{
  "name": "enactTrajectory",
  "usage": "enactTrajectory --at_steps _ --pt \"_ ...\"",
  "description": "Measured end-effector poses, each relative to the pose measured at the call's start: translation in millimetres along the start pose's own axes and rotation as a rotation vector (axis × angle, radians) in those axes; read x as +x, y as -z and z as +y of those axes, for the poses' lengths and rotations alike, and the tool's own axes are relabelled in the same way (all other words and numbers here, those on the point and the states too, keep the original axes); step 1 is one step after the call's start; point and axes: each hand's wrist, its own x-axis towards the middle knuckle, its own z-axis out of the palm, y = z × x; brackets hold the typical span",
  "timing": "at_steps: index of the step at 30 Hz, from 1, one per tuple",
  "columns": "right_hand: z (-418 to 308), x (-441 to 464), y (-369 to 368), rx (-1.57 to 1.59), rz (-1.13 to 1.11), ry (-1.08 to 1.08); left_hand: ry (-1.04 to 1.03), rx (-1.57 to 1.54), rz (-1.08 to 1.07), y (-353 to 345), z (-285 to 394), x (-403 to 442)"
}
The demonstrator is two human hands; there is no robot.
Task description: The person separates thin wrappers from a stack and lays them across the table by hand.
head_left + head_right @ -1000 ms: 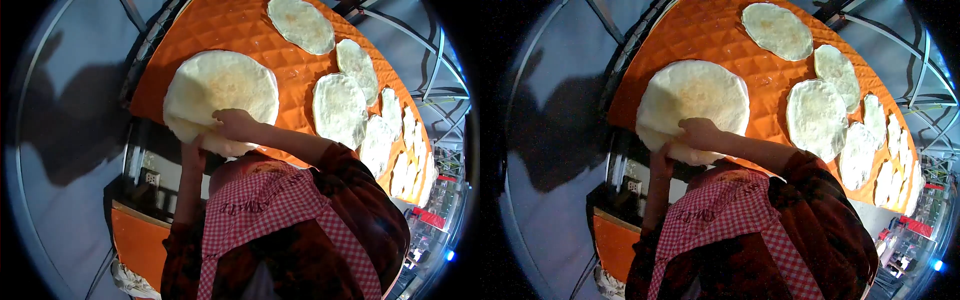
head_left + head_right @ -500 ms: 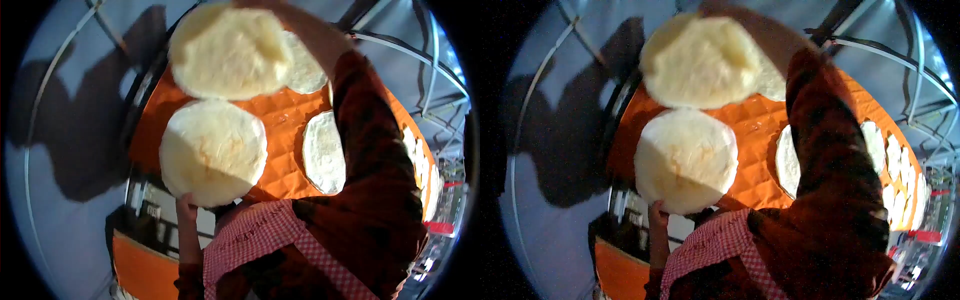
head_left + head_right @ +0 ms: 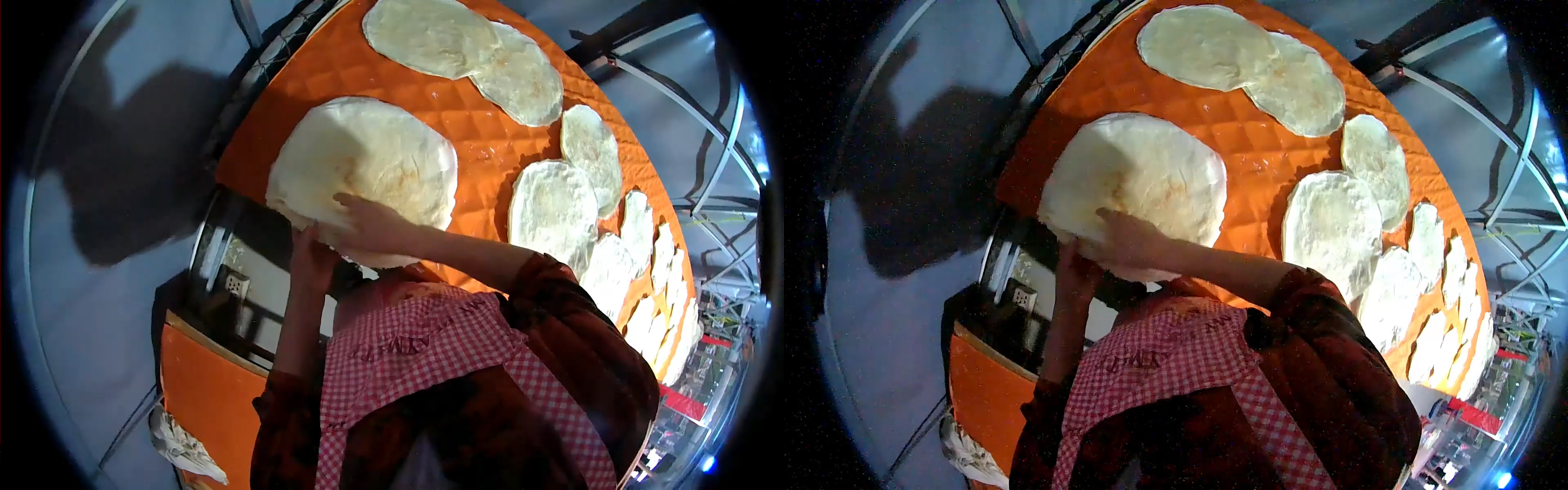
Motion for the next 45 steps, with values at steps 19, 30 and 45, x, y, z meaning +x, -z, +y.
enactTrajectory --at_steps 19,30,45 --pt "24 9 129 -0.247 0.638 0.161 -0.173 0.362 0.050 97 130 -15" --pt "283 -195 154 0.178 0.912 -0.904 -0.542 1.056 -0.094 118 139 -7" --pt "-140 -15 86 0.063 0.496 0.338 -0.567 0.604 -0.354 -146 163 3"
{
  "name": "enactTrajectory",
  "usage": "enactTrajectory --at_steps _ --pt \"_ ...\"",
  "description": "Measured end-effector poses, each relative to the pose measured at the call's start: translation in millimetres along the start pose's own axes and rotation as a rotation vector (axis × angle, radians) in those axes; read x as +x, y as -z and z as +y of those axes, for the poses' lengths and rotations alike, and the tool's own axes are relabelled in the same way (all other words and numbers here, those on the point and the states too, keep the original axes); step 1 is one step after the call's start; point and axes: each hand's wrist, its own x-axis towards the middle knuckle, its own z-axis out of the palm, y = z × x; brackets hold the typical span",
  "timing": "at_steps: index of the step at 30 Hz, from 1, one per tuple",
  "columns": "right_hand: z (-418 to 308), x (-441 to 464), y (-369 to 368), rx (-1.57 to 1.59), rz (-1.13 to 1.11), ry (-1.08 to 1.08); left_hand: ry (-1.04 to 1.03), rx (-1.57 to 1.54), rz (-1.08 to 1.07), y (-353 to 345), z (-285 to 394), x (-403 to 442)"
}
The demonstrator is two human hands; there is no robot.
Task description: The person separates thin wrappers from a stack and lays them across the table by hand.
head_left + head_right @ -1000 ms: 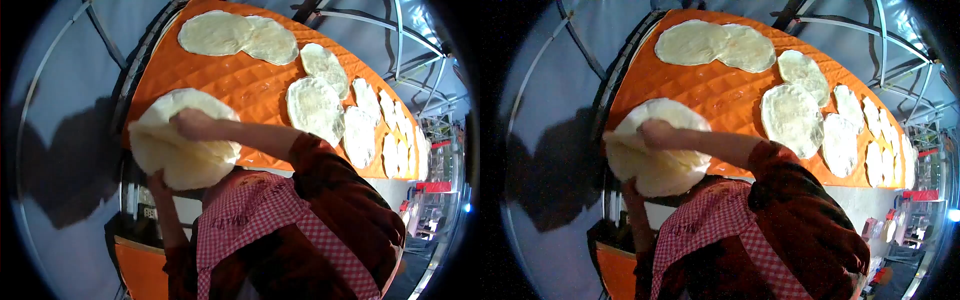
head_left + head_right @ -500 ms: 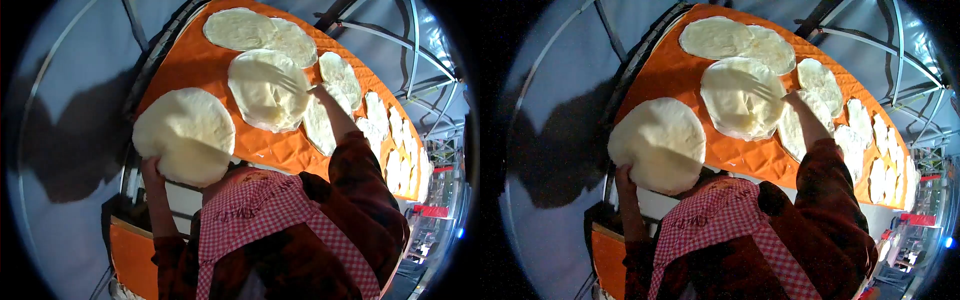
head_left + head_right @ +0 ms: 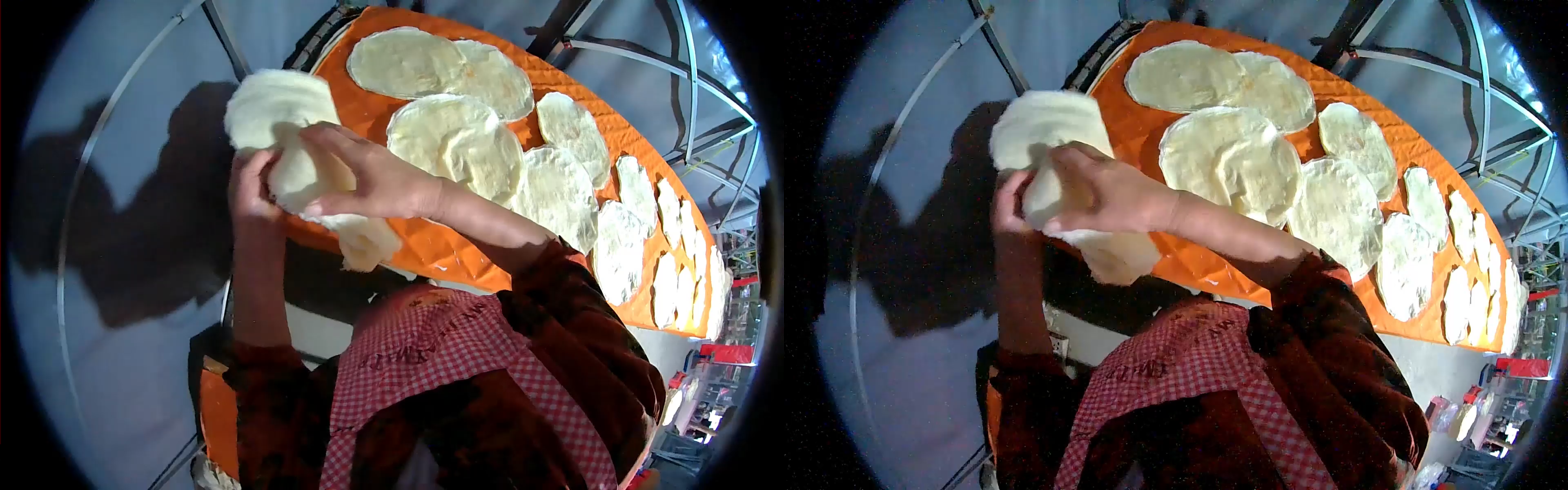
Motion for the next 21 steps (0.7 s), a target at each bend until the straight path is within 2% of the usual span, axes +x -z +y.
enactTrajectory --at_steps 2,3,5,7,8,9,11,13,16,20,21 --pt "-23 6 4 -0.090 -0.052 0.060 0.062 0.008 0.068 -10 27 -11" --pt "-32 6 3 -0.149 -0.101 0.092 0.072 0.126 0.093 -1 26 -22" --pt "-21 3 -21 -0.348 -0.152 0.221 -0.077 0.628 0.105 47 -23 -45" --pt "7 -8 -66 -0.420 -0.219 0.152 0.020 0.212 0.236 60 -63 -73" --pt "26 -13 -89 -0.456 -0.256 0.118 0.268 -0.397 0.392 47 -68 -92" --pt "52 -19 -114 -0.405 -0.337 0.008 0.227 -0.034 0.354 82 -115 -120" --pt "109 -38 -157 -0.299 -0.457 -0.124 0.289 0.088 0.369 111 -163 -148" --pt "149 -52 -186 -0.175 -0.528 -0.179 0.478 -0.393 0.475 102 -166 -148" --pt "129 -42 -182 -0.368 -0.493 -0.296 0.406 -0.690 0.441 97 -143 -147" --pt "127 -17 -193 -0.419 -0.396 -0.253 0.429 -0.665 0.406 110 -152 -139" --pt "128 -14 -196 -0.359 -0.274 -0.195 0.450 -0.668 0.431 108 -153 -137"
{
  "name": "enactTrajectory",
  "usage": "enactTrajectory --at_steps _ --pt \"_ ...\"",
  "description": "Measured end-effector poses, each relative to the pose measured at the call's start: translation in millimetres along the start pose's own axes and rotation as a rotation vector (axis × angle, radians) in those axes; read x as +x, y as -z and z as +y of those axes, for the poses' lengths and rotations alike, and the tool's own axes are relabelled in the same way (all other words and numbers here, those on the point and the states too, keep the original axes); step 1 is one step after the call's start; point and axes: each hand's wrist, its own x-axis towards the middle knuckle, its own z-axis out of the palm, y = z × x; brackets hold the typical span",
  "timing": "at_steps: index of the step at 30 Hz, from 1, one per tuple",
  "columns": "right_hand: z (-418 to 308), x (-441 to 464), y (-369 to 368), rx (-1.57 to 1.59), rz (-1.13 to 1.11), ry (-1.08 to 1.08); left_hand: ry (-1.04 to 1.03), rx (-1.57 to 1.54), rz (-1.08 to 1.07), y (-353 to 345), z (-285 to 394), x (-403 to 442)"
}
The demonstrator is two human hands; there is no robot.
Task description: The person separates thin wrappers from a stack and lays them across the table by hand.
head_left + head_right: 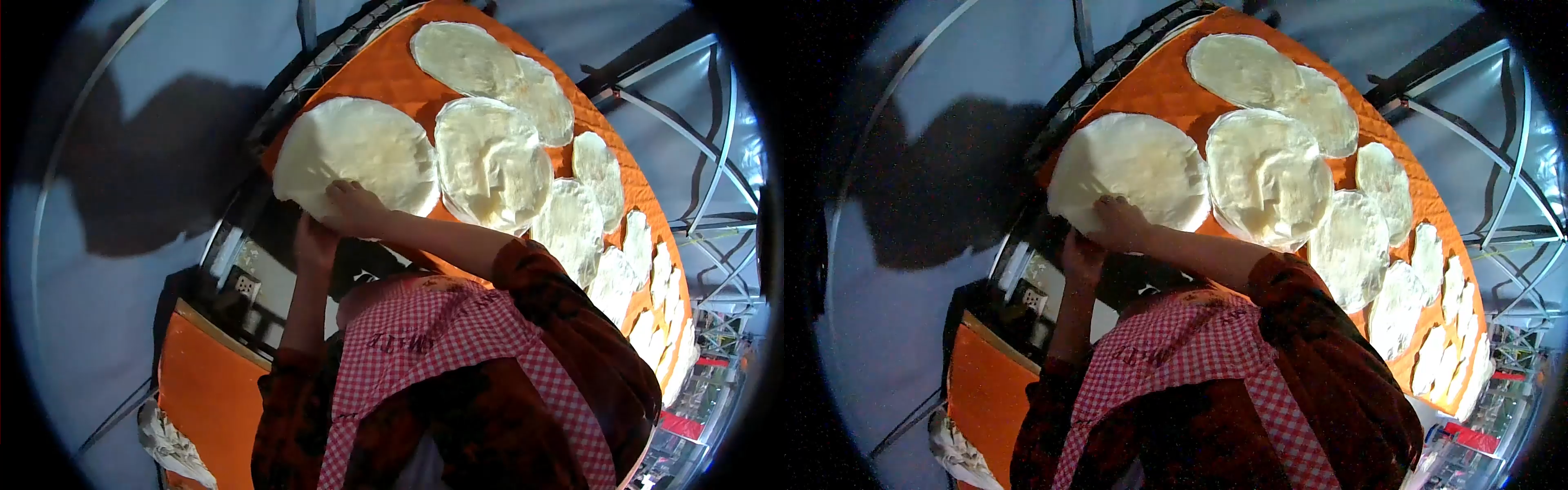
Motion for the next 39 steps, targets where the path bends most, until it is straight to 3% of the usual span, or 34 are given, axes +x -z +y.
enactTrajectory --at_steps 3,7,18,20,25,27,28,30,31,32,33,34,35,37,39 --pt "-4 19 -7 0.071 -0.191 -0.157 0.007 0.024 0.038 -1 -3 8" --pt "-7 17 10 0.114 -0.231 -0.147 0.025 0.116 0.111 12 -7 20" --pt "59 37 1 0.514 -0.317 -0.063 0.006 0.218 0.041 -10 -3 23" --pt "53 36 2 0.173 -0.217 0.085 0.002 0.223 0.071 -12 -3 21" --pt "-7 19 26 -0.187 -0.270 -0.085 -0.092 0.265 0.184 -24 -5 15" --pt "-4 23 20 -0.254 -0.265 -0.071 -0.110 0.457 0.295 -7 -5 21" --pt "20 32 14 -0.246 -0.127 -0.008 -0.121 0.553 0.344 6 -5 27" --pt "90 64 40 -0.116 0.165 0.090 -0.607 1.550 0.131 54 11 27" --pt "95 65 100 0.270 0.168 -0.144 -0.865 2.034 -0.005 93 22 26" --pt "129 63 154 -0.014 0.183 0.088 -0.866 1.913 0.046 97 30 13" --pt "180 80 184 0.000 0.232 -0.184 -0.829 1.796 0.103 98 43 -4" --pt "144 50 242 0.090 0.323 -0.234 -0.814 1.731 0.138 104 58 -19" --pt "163 40 276 0.071 0.376 -0.174 -0.795 1.687 0.170 109 74 -37" --pt "118 11 342 0.176 0.304 -0.154 -0.771 1.802 0.148 160 115 -44" --pt "107 12 376 0.069 0.241 -0.051 -0.378 0.789 0.519 34 132 -90"
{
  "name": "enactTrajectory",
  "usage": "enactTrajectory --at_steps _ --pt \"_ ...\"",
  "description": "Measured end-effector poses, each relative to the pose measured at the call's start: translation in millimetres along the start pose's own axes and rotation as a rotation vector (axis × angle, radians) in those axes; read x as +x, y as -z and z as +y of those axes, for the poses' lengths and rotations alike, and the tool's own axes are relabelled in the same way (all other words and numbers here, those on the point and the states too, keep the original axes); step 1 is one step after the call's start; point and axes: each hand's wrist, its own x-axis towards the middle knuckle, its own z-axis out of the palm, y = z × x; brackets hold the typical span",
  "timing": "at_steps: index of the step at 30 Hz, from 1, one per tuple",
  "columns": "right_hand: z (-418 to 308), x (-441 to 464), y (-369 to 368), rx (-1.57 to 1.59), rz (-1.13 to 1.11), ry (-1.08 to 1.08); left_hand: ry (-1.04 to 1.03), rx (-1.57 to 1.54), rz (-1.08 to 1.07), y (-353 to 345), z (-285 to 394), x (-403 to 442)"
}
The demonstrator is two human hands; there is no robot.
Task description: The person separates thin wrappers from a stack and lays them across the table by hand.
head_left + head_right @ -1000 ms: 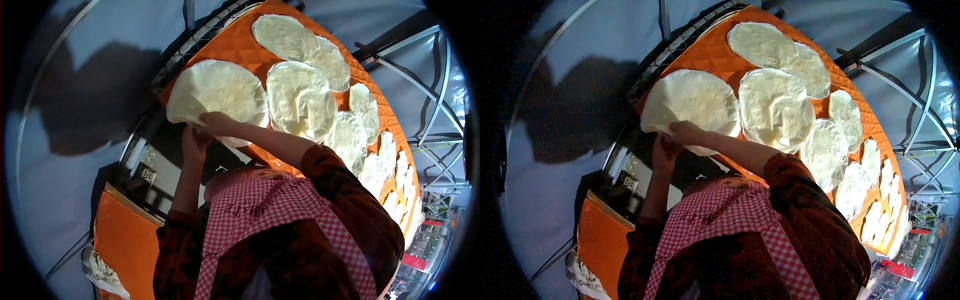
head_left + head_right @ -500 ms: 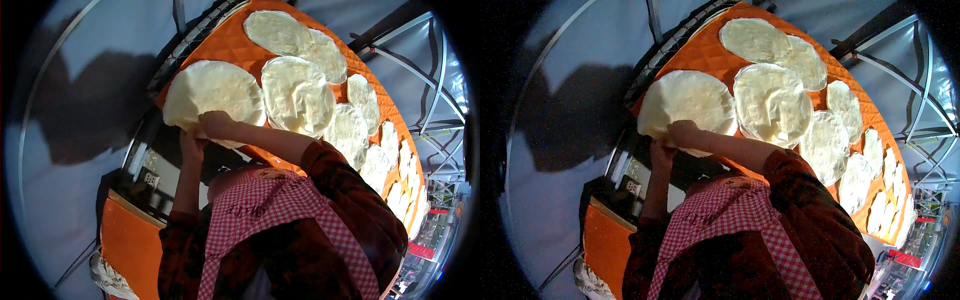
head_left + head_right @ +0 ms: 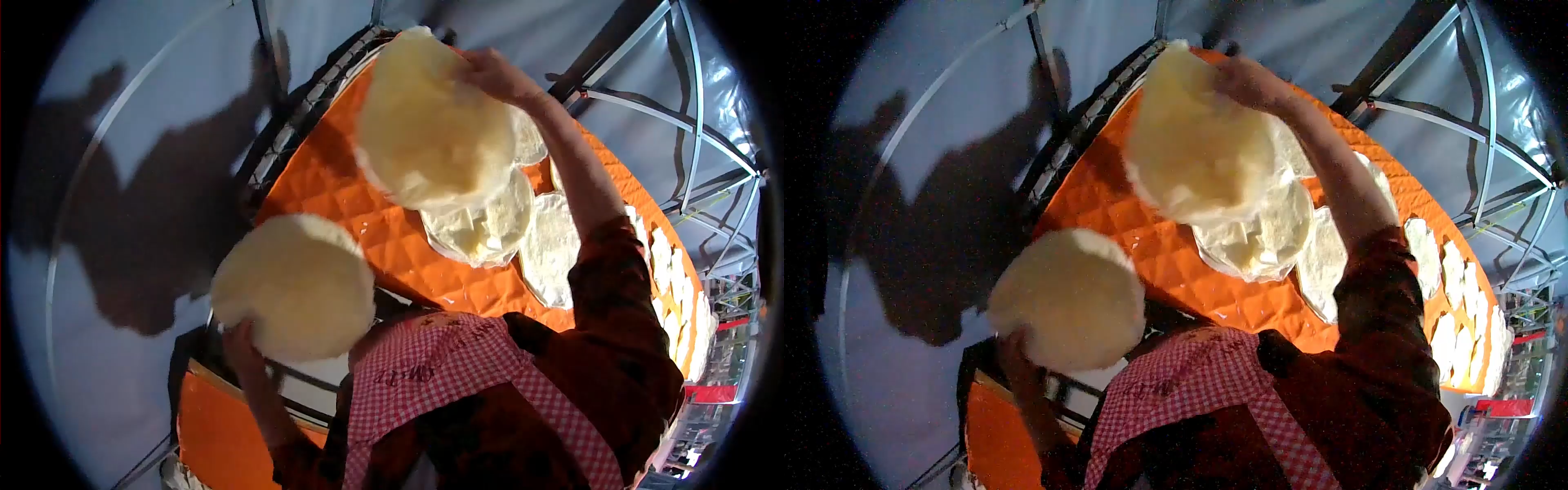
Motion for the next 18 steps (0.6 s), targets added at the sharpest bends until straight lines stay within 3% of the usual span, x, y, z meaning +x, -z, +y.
enactTrajectory --at_steps 1,4,6,7,8,10,11,13,16,18 --pt "-48 -6 13 -0.330 -0.026 -0.022 -0.050 0.072 -0.002 1 29 -18" --pt "-72 28 17 -0.692 -0.263 0.078 -0.153 0.283 -0.058 -1 95 -54" --pt "-46 64 10 -0.400 -0.342 0.328 -0.149 0.415 -0.171 1 112 -49" --pt "-60 74 21 -0.331 -0.443 0.248 -0.154 0.480 -0.235 10 108 -35" --pt "-67 83 28 -0.296 -0.408 0.188 -0.271 0.536 -0.241 28 87 -11" --pt "-68 105 37 -0.252 -0.197 0.089 -0.503 0.645 -0.246 48 63 19" --pt "-56 117 40 -0.243 -0.028 0.048 -0.436 0.628 -0.245 47 70 18" --pt "8 172 75 -0.022 -0.134 0.035 -0.288 0.594 -0.240 47 86 10" --pt "81 190 60 -0.114 0.025 -0.149 -0.207 0.513 -0.150 62 106 9" --pt "134 178 23 0.059 0.144 -0.400 -0.407 0.487 -0.108 77 102 17"
